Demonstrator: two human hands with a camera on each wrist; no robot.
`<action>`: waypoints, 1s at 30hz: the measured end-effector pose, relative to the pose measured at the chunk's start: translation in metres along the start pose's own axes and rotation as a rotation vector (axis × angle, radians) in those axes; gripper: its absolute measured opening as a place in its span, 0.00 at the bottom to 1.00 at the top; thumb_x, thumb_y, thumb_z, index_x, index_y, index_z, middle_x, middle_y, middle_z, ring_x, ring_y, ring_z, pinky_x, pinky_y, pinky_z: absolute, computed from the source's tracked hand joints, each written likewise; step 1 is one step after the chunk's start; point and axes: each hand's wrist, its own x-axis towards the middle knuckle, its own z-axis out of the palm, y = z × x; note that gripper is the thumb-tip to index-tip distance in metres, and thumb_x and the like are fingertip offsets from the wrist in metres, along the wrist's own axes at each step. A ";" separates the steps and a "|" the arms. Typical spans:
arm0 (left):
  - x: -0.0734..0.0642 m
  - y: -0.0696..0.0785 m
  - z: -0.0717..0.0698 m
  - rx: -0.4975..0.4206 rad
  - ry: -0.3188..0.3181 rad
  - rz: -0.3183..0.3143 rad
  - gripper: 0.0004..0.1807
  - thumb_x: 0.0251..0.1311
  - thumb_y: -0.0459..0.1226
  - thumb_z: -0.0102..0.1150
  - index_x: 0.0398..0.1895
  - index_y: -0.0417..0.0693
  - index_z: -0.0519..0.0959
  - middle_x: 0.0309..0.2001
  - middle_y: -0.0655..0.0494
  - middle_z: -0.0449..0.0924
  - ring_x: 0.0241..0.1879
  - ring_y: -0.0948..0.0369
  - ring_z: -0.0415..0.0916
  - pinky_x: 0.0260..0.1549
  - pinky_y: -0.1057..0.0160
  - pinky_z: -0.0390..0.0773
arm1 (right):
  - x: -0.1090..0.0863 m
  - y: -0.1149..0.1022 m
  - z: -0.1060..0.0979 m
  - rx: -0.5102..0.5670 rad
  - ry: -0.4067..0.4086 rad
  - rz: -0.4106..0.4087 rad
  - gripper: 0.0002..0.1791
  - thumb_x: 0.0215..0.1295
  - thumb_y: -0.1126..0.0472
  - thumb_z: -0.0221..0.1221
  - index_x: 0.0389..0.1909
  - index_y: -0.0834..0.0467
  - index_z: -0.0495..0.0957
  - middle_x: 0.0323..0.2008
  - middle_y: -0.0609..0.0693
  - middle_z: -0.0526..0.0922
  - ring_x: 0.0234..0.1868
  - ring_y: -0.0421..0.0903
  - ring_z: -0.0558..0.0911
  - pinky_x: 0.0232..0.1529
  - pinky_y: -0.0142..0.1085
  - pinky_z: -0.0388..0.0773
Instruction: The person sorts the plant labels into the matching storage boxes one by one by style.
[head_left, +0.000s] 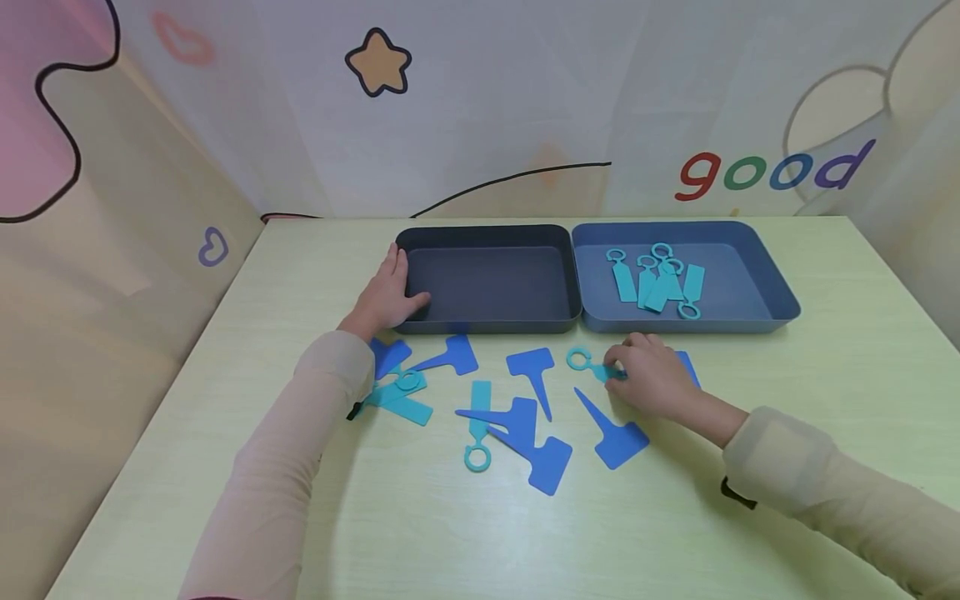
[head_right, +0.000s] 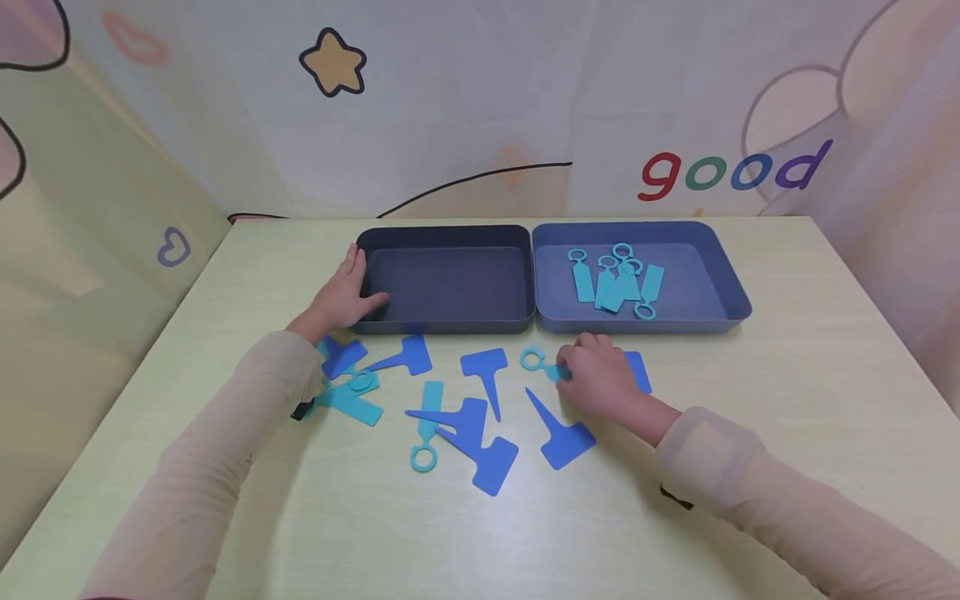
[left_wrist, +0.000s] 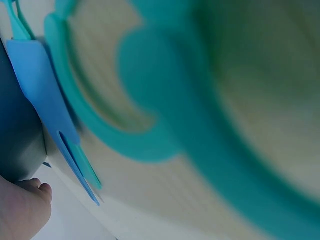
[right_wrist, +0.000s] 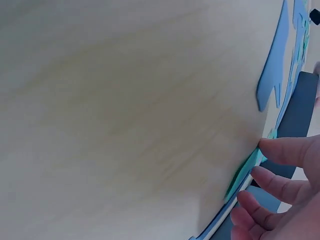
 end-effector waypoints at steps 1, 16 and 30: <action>0.000 0.000 0.000 0.001 0.000 0.000 0.49 0.70 0.51 0.48 0.77 0.35 0.31 0.79 0.42 0.22 0.80 0.47 0.30 0.77 0.50 0.44 | 0.001 0.000 0.000 0.011 -0.007 0.004 0.13 0.57 0.63 0.63 0.42 0.65 0.83 0.43 0.64 0.79 0.45 0.61 0.74 0.45 0.55 0.74; 0.002 -0.001 0.001 -0.008 0.001 0.002 0.49 0.70 0.51 0.48 0.77 0.35 0.31 0.79 0.42 0.23 0.80 0.47 0.30 0.77 0.49 0.44 | 0.025 0.000 -0.011 0.091 -0.204 0.077 0.08 0.51 0.68 0.63 0.34 0.64 0.80 0.30 0.54 0.78 0.32 0.49 0.73 0.35 0.37 0.71; 0.001 0.000 0.000 -0.001 -0.002 0.005 0.49 0.70 0.50 0.48 0.77 0.34 0.31 0.79 0.41 0.23 0.80 0.47 0.30 0.77 0.50 0.44 | 0.021 -0.005 -0.013 0.036 -0.170 -0.052 0.08 0.53 0.70 0.65 0.36 0.63 0.82 0.32 0.55 0.85 0.32 0.49 0.77 0.33 0.39 0.76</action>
